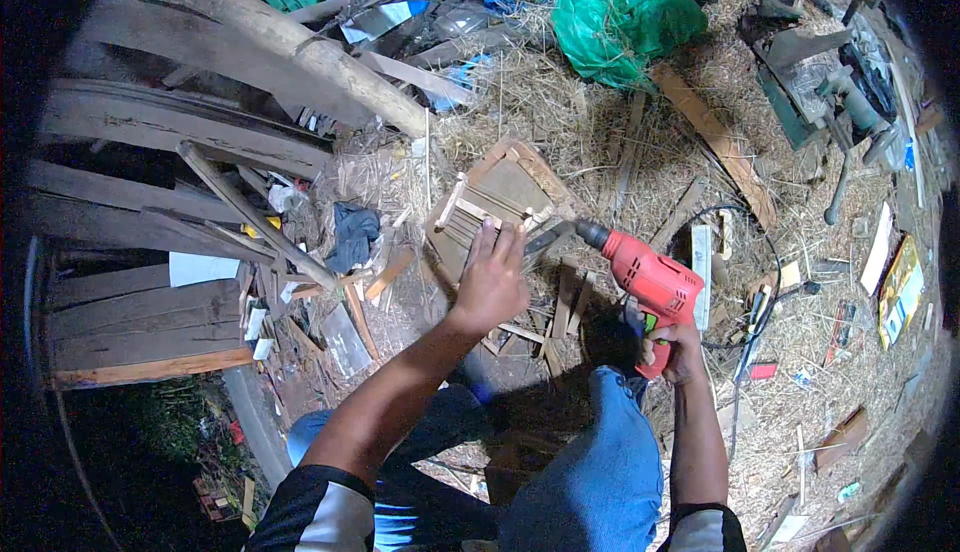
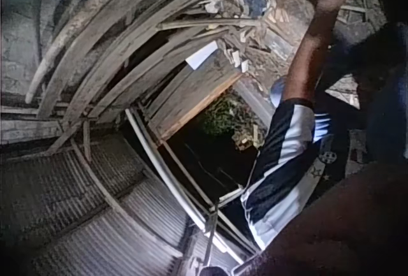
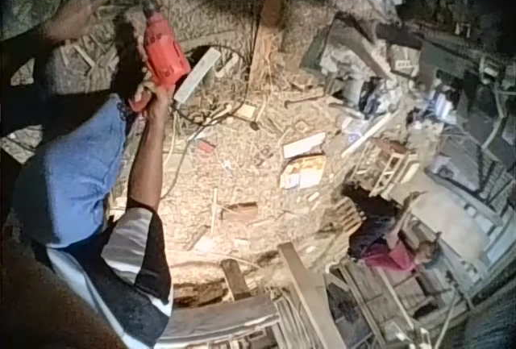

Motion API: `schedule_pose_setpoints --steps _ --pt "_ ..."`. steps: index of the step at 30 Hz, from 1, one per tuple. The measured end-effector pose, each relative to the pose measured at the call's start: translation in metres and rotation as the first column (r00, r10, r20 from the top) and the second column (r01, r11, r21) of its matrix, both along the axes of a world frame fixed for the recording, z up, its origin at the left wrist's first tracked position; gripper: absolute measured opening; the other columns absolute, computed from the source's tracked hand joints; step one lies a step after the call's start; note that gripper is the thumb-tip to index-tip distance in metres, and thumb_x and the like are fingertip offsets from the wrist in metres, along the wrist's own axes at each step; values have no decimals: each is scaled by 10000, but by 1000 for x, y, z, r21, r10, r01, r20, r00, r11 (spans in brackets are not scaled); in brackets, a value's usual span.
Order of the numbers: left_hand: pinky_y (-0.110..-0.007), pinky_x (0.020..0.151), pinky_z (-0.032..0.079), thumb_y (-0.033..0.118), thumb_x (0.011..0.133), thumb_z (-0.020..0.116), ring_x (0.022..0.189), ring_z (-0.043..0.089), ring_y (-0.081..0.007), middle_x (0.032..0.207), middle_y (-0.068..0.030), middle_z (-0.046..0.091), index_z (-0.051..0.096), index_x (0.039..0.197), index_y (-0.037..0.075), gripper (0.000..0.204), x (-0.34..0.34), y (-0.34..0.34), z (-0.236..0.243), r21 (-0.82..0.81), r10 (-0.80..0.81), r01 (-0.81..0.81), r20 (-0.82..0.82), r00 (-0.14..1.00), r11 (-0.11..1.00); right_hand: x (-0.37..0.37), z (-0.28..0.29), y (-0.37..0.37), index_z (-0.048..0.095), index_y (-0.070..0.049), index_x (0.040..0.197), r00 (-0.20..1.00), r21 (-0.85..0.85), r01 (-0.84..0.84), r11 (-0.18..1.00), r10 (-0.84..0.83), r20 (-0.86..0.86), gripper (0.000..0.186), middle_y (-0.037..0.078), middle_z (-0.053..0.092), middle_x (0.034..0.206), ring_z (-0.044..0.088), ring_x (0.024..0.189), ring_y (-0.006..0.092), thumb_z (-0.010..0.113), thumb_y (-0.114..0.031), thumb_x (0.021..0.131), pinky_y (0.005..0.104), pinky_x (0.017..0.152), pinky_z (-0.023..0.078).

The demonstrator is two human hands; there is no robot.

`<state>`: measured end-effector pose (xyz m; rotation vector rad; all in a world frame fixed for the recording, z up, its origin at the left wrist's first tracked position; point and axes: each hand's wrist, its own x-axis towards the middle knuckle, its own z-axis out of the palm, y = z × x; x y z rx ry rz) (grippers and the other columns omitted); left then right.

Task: The person builds a small wooden model by hand and using a drill. They assemble thin wooden pieces to form a cage-like structure, then use a red power drill to secure a component on the side before continuing to add more wooden strips to the frame.

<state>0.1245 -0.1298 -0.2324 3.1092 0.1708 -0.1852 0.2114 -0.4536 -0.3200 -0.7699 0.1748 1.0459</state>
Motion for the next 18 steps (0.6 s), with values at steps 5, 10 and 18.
schedule_pose_setpoints --steps 5,10,18 --pt "-550 1190 315 172 769 666 1374 446 -498 1428 -304 504 504 1425 -61 715 -1 5 8 -99 24 -14 97 995 995 -9 2 -25 500 103 1281 994 -5 101 995 -101 -28 638 208 665 930 588 477 259 628 -109 693 375 458 507" --pt "-519 1125 405 137 818 685 1306 526 -462 1316 -267 603 624 1288 -56 511 3 19 19 -289 138 -66 236 962 955 -18 4 -41 554 93 1190 991 -156 134 979 -130 35 608 161 597 620 550 432 253 629 -189 657 369 460 495" --pt "-445 870 560 220 850 792 965 703 -404 1069 -241 712 721 1074 -91 390 19 86 34 -348 440 -300 459 772 888 -17 6 -53 586 74 1161 985 -107 117 987 -129 -117 607 157 590 621 536 453 259 631 -221 632 366 479 479"
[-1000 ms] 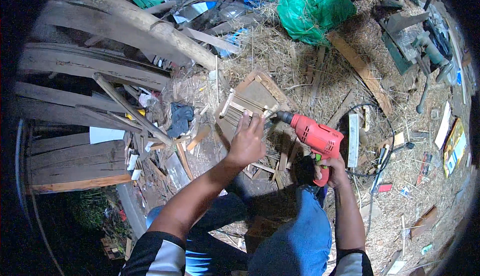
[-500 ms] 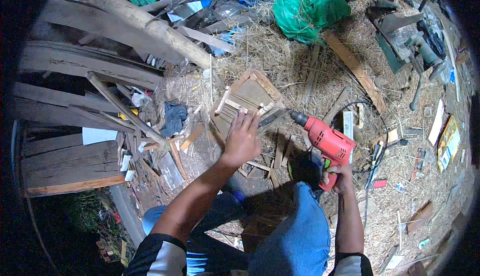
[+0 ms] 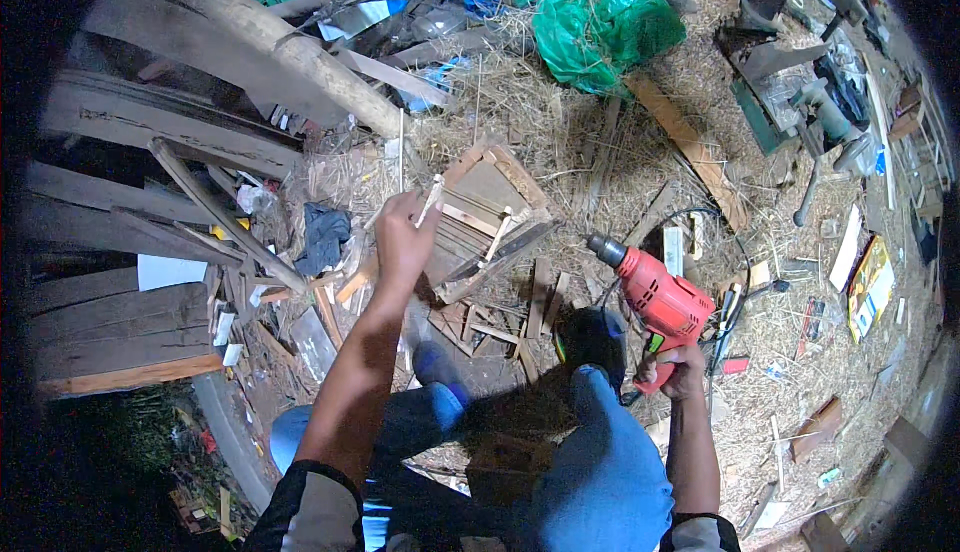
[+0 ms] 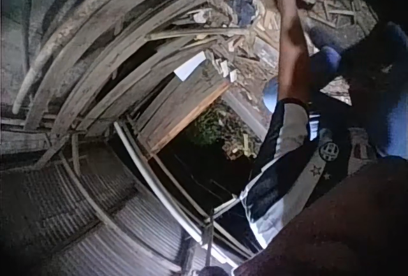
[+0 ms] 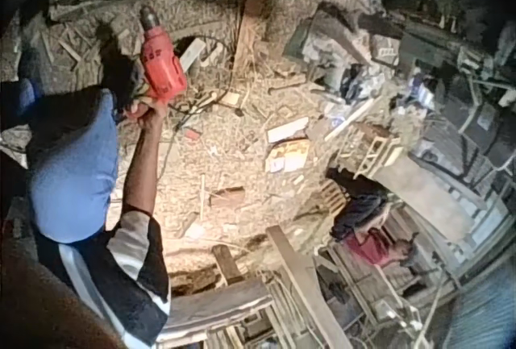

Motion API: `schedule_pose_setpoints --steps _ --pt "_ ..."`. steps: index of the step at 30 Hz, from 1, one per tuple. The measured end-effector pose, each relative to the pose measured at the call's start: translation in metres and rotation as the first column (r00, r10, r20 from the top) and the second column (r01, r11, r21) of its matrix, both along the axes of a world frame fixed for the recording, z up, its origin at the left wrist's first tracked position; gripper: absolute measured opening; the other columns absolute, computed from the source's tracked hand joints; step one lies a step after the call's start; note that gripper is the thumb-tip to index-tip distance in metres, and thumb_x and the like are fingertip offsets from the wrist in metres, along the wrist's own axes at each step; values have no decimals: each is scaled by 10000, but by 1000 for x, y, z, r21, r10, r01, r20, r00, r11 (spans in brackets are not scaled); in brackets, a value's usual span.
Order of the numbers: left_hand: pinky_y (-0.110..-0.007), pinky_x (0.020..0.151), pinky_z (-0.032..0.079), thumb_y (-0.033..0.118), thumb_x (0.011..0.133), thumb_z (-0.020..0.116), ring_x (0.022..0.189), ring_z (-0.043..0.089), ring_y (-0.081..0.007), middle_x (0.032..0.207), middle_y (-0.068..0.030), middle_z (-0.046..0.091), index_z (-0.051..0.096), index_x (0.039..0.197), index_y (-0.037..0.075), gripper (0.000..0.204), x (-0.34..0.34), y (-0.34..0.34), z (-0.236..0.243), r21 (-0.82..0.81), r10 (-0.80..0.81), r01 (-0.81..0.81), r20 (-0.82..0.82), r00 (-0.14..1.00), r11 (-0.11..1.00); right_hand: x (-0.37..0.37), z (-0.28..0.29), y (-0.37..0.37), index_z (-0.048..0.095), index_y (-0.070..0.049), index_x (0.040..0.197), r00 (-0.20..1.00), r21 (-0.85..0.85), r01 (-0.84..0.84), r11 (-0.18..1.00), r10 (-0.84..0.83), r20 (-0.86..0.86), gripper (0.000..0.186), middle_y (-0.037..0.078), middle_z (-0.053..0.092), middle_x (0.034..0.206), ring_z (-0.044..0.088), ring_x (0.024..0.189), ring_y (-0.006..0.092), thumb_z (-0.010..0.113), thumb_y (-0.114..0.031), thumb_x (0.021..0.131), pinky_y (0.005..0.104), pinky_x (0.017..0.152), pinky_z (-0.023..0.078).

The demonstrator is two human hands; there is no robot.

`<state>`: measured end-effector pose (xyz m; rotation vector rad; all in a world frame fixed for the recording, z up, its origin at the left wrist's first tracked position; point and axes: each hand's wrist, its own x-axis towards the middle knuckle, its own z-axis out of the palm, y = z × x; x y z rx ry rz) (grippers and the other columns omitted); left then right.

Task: The person builds a small wooden model by hand and using a drill. They assemble thin wooden pieces to form a cage-like structure, then use a red power drill to secure a component on the side before continuing to add more wooden strips to the frame.

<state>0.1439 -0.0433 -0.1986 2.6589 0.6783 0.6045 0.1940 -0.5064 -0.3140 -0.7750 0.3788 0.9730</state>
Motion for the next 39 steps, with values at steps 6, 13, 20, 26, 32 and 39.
schedule_pose_setpoints --steps 6,13,20,26,32,39 --pt "-444 825 557 340 830 822 929 710 -399 1008 -237 719 759 1115 -4 451 -1 18 -12 -7 127 -131 -208 970 991 8 17 -1 483 106 1293 997 96 -13 995 6 72 725 192 623 728 566 454 291 638 -180 645 407 466 508" --pt "-467 818 539 344 846 792 904 699 -398 958 -231 718 782 1047 44 362 0 24 -14 -20 99 -110 -292 951 994 11 48 -1 593 87 1169 994 -49 29 998 -23 111 604 156 591 620 540 452 268 617 -194 635 380 484 473" --pt "-464 801 532 247 868 772 900 687 -390 917 -217 697 735 919 14 241 -1 26 -21 -313 128 -158 -114 985 937 4 35 -10 557 61 1201 993 -158 64 985 -47 107 652 144 551 596 516 458 274 617 -248 630 397 486 454" --pt "-473 853 530 253 862 790 971 677 -379 1001 -197 691 716 952 35 247 -3 4 -25 -139 127 -144 -119 985 980 2 27 -6 536 40 1209 980 -172 91 981 -58 189 669 145 534 608 499 459 286 612 -273 623 413 486 429" --pt "-470 870 519 252 842 790 977 669 -363 958 -157 688 718 938 61 226 -10 12 -51 -19 120 -120 -15 993 993 1 58 -2 548 42 1193 982 -125 97 987 -75 175 652 143 548 638 513 460 273 619 -271 625 401 481 448" --pt "-446 851 530 196 881 757 925 678 -376 968 -160 691 676 975 43 197 -4 7 -30 -77 107 -106 9 994 991 3 68 -10 554 42 1185 983 -164 37 986 -7 184 649 136 564 673 507 462 265 629 -276 624 393 480 434"
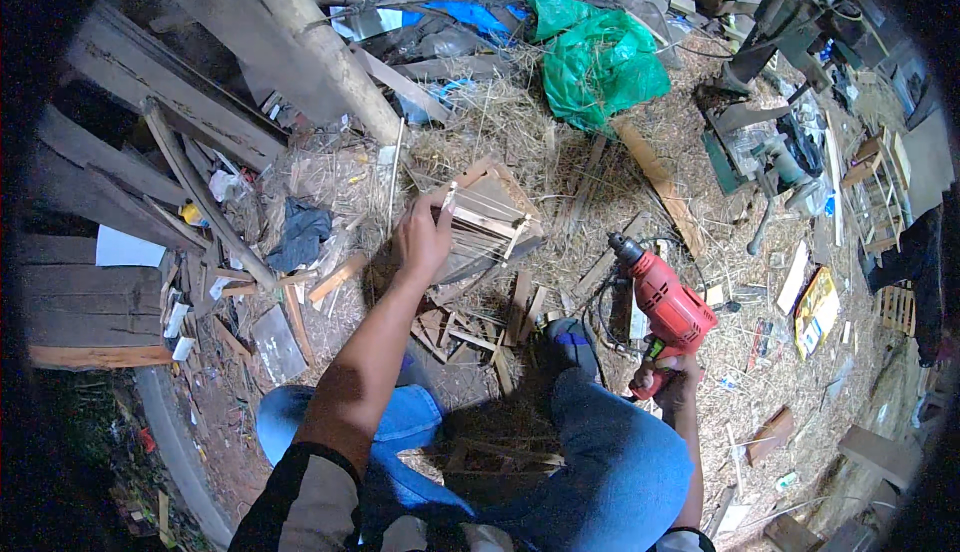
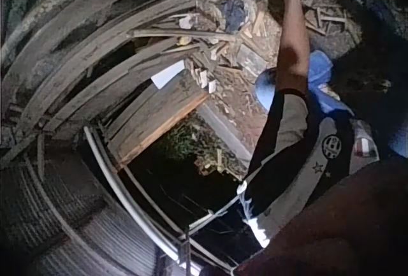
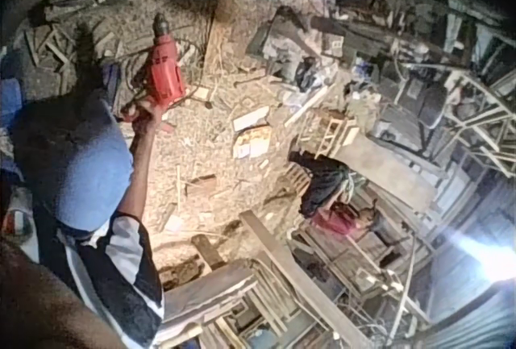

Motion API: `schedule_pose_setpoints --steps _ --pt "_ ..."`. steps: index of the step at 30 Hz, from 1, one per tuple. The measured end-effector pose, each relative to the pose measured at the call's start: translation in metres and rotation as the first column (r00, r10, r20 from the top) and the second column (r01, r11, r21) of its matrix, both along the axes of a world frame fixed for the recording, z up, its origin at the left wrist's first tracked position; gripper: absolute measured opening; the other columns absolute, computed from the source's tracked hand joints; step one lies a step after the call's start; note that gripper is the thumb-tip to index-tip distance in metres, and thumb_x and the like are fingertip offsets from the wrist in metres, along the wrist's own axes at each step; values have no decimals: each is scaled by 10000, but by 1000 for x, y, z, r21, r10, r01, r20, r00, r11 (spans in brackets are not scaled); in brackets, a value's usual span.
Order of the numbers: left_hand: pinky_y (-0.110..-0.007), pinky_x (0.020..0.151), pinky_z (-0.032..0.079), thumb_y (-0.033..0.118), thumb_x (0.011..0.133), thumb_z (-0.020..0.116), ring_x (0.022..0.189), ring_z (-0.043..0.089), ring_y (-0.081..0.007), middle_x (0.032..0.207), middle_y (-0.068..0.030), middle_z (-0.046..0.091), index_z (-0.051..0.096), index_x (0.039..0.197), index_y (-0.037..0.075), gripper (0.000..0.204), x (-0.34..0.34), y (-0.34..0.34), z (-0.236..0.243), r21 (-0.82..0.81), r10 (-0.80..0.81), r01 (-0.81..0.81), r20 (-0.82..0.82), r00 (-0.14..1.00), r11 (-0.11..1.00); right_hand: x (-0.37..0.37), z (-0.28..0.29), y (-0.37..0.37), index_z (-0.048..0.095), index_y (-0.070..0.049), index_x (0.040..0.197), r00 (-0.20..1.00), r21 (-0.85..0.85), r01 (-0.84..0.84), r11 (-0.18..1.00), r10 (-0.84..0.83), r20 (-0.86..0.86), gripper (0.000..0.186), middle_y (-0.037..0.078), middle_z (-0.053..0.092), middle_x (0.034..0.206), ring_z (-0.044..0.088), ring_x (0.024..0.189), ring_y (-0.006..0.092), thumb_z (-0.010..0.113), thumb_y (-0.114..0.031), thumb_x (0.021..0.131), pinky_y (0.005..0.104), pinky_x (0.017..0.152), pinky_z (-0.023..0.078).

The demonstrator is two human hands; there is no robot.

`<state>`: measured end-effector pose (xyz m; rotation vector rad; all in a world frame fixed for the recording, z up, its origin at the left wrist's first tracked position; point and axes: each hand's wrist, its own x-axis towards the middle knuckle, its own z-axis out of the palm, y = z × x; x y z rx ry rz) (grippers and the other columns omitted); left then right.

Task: The person builds a small wooden model by hand and using a drill. They assemble thin wooden pieces to form a cage-like structure, then use a red power drill to secure a component on the side before continuing to add more wooden strips to the frame.

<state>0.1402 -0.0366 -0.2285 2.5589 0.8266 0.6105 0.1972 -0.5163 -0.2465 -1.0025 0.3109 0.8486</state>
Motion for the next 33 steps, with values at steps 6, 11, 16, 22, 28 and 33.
schedule_pose_setpoints --steps 6,11,16,22,28,33 --pt "-433 752 542 161 886 766 860 705 -316 912 -150 709 652 1040 16 240 8 -3 23 -324 -23 102 240 971 941 -4 -5 -6 559 32 1214 995 -35 98 995 -97 34 667 128 580 698 520 487 256 631 -286 633 387 487 428" --pt "-403 804 550 93 847 769 910 701 -327 978 -158 703 700 1109 1 286 25 -29 71 -117 -232 276 295 927 954 -6 15 -11 520 31 1286 993 -10 114 993 -114 27 708 159 626 855 562 540 242 655 -218 637 366 461 475" --pt "-389 842 555 97 829 784 924 701 -317 1010 -162 704 742 1096 9 285 29 -39 79 -33 -325 344 255 911 939 -3 18 -16 464 20 1371 998 -2 70 998 -70 -5 775 201 657 1024 591 569 236 664 -98 631 349 431 512" --pt "-396 860 549 115 828 792 944 698 -317 1011 -155 708 748 1100 25 291 31 -49 84 -97 -365 392 216 906 915 -6 36 -4 448 24 1379 993 -58 120 991 -119 19 793 203 644 992 545 504 219 657 -55 618 349 408 490" --pt "-396 861 549 132 829 802 942 696 -332 1010 -160 712 745 1081 21 281 27 -43 88 -102 -367 392 201 908 915 -5 50 11 574 10 1234 986 -88 52 995 -37 165 603 125 625 814 534 504 194 653 -33 639 335 400 446" --pt "-375 824 559 147 837 810 925 707 -285 999 -160 715 729 1047 -28 285 30 -35 78 -181 -309 344 197 930 921 0 28 33 678 -5 1095 537 -684 182 706 512 670 403 130 694 861 688 767 262 677 -118 708 416 708 535"
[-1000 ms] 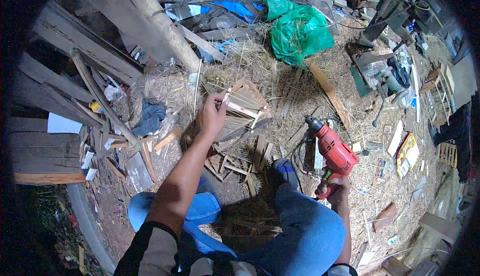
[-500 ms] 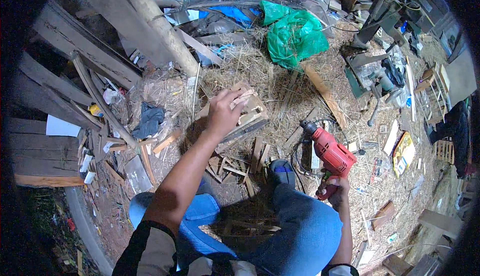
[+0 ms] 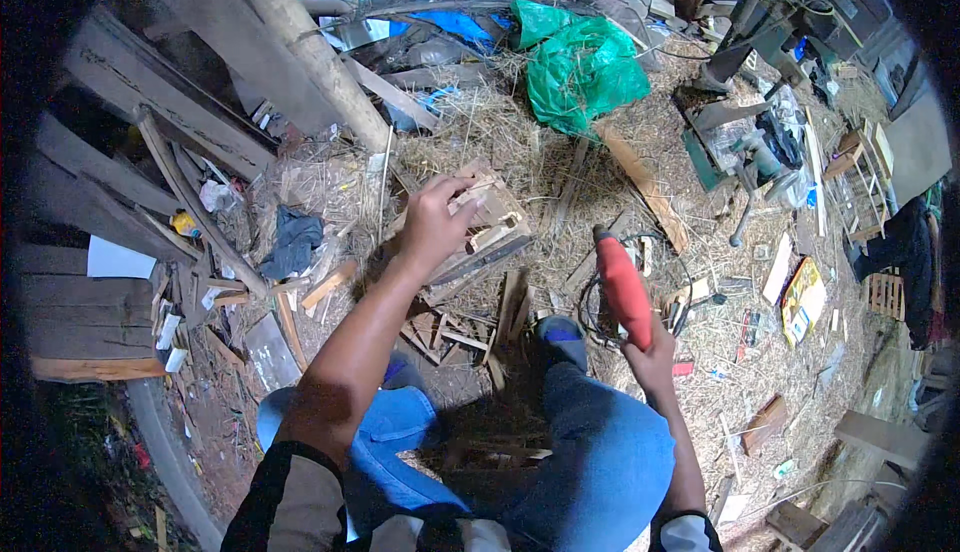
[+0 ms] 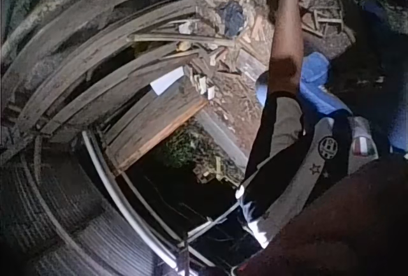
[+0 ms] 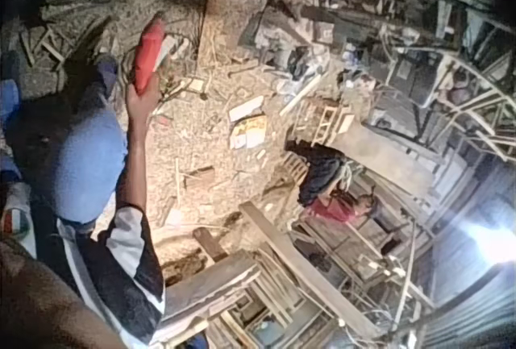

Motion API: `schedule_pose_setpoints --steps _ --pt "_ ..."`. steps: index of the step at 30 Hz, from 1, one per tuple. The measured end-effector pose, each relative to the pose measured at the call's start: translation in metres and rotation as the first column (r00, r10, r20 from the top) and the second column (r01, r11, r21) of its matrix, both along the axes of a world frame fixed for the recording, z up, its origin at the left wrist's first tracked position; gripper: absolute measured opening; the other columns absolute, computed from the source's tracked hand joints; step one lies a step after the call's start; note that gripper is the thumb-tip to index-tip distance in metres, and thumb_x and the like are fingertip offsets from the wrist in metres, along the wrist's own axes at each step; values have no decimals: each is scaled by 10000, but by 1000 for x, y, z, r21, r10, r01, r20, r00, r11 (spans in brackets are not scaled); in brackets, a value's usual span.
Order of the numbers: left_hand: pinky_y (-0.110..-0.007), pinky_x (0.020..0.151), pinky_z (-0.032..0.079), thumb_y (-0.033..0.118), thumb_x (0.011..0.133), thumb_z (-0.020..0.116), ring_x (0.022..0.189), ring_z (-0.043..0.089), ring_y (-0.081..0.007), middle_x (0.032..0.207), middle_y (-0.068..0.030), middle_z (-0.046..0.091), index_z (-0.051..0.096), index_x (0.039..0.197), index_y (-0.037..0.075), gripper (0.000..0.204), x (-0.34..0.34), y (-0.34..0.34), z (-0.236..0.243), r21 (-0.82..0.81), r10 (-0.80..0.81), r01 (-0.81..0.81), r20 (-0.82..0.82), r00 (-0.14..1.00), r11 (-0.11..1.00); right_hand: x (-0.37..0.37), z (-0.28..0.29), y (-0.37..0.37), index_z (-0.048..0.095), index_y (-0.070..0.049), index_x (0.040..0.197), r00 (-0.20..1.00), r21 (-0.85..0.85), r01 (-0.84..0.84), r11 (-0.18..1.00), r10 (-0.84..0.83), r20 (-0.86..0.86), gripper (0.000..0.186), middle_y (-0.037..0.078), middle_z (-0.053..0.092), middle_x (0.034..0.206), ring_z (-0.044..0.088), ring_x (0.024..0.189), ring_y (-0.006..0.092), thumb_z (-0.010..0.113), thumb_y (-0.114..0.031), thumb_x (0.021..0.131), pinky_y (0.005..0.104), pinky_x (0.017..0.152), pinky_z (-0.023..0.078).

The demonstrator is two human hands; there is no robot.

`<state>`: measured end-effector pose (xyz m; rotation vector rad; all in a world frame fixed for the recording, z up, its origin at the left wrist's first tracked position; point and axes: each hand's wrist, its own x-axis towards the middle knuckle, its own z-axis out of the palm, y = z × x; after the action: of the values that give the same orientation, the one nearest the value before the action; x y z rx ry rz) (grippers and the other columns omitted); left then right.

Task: The person builds a small wooden model by hand and using a drill. They assemble thin wooden pieces to form a cage-like structure, then use a red power drill to secure a component on the side before continuing to add more wooden strips to the frame.

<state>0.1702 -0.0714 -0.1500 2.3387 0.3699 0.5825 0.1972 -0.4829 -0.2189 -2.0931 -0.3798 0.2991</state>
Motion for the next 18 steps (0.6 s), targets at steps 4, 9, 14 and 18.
schedule_pose_setpoints --steps 4,9,14,18 --pt "-381 817 558 116 822 806 917 715 -305 1017 -172 723 741 1036 -21 263 -1 7 4 -49 15 -14 32 999 999 5 -29 32 621 -84 1224 910 -341 -27 940 164 380 510 163 680 950 677 833 346 744 -144 733 438 714 530" --pt "-363 792 558 104 819 813 887 716 -283 982 -164 722 746 1024 -17 247 -2 15 0 -110 0 6 54 999 994 19 -104 61 608 -42 1214 864 -497 -34 867 275 421 532 133 645 926 653 826 331 771 -268 761 448 711 511" --pt "-359 784 555 99 823 813 868 711 -278 961 -160 716 748 1047 -9 258 0 14 24 -105 -10 17 73 997 994 32 -171 67 610 -54 1207 747 -611 69 789 365 556 500 83 580 873 612 777 286 697 -376 834 431 676 476" --pt "-346 788 553 75 821 816 871 703 -264 976 -144 712 747 1070 3 268 -4 11 58 64 -153 145 140 978 987 32 -201 72 593 -70 1248 753 -715 94 693 421 506 426 87 586 910 608 845 281 643 -282 881 439 711 462"
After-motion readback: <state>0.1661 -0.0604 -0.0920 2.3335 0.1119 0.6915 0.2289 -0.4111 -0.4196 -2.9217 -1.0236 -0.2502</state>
